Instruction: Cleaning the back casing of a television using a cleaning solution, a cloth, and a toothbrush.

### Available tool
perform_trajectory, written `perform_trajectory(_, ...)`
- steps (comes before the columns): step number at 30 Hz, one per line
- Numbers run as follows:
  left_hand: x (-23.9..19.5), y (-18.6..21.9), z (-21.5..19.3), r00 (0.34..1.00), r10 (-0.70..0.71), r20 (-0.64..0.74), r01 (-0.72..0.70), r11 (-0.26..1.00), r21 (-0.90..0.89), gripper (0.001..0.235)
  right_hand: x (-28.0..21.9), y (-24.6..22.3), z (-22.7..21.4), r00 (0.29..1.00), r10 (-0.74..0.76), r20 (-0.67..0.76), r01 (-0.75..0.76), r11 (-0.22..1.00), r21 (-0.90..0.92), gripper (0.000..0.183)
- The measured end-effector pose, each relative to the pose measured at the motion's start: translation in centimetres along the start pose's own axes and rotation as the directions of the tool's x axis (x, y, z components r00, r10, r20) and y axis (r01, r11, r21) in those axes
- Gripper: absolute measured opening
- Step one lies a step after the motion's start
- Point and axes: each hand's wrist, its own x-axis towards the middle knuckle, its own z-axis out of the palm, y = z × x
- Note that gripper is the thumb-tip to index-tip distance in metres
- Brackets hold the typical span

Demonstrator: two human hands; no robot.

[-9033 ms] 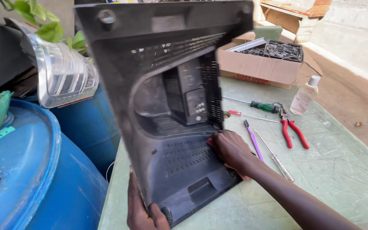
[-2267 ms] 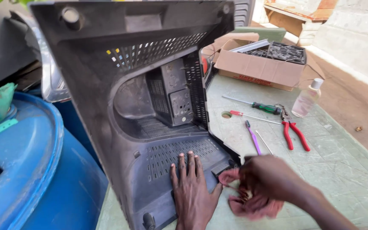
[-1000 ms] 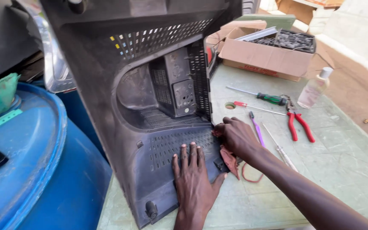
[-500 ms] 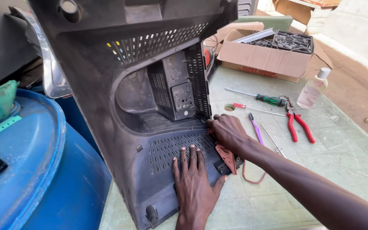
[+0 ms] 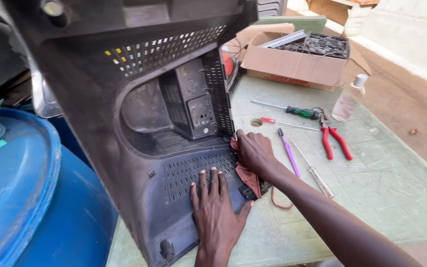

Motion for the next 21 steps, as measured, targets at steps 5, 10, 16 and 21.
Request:
perform_trajectory(5,0.0,-0.3,0.2,0.998,-0.057,0.001,0.057,0.998,-0.02,0.103,-1.3,-0.4,-4.3,0.98,0.003,0.198,0.01,0.998,-0.063,0.025)
perform_trajectory(10,0.0,-0.3,0.8,0.997,0.015,-0.081,-0.015,1.0,-0.005,0.103,0.6,1.7,0.5,0.985,-0.025,0.173,0.028,0.999,-0.02,0.02)
perform_trajectory(16,0.1,-0.3,0.2,0.999,-0.032,-0.012,0.032,0.999,0.003,0.105,-2.8,0.1,-4.6,0.992,-0.01,0.122,-0.002,0.995,0.096,0.025)
perform_trajectory(21,0.3,-0.2,0.2,0.998,-0.068,0.007,0.068,0.998,-0.002,0.106,-5.2,3.1,-10.5,0.901,0.039,0.431,0.02,0.991,-0.13,0.032)
